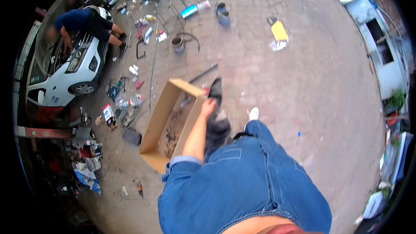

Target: The person assembles a black circular fan component with a white plastic handle, then walks through a cluttered workshop to discard the assembly. They subsequently pick up a small metallic cylindrical part and attach several small metal pieces to it by hand.

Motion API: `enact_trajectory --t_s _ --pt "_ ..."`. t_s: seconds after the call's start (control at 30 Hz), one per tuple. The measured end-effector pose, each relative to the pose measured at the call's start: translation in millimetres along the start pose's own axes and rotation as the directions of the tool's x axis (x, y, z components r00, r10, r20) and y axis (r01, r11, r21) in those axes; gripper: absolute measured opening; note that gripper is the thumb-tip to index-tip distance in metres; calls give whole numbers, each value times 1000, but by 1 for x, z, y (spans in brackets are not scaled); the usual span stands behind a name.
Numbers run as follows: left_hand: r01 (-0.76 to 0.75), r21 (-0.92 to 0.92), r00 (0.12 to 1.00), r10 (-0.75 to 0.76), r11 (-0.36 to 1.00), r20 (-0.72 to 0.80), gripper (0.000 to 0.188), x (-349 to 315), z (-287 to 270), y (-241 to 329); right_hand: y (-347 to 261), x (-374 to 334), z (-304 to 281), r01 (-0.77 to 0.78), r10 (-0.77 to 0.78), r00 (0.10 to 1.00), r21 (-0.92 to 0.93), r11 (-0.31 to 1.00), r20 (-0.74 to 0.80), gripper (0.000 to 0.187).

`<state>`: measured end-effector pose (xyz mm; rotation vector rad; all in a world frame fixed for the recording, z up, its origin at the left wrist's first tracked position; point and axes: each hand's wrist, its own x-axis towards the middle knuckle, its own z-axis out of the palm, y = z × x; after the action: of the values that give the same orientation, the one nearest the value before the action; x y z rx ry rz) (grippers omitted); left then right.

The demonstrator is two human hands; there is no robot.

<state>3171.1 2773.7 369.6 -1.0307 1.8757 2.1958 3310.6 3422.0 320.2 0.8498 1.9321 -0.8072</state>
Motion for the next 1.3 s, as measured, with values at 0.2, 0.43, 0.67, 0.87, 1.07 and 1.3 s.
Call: enact_trajectory --t_s 0.2,0.43,0.67,0.87,1.07,1.3 --pt "512 47 843 -492 858 -216 12 2 21 -7 -408 144 -172 481 -504 791 -156 862 -346 36" --pt "635 -447 424 -768 630 -481 9 58 70 8 -850 135 -214 850 -831 527 100 517 -178 26" --pt "622 0 728 -579 783 -367 20 382 125 149 -898 243 -236 552 -507 824 -162 818 252 28" --pt "8 180 981 26 984 -190 21 685 197 442 -914 284 -323 131 -96 984 -247 960 151 27" --pt "-126 127 956 155 984 -249 18 869 243 576 -1065 402 -379 -51 64 994 -140 989 90 23" --pt "508 -5 835 -494 861 -244 18 912 259 526 -1523 490 -385 485 -471 873 130 865 -128 17"
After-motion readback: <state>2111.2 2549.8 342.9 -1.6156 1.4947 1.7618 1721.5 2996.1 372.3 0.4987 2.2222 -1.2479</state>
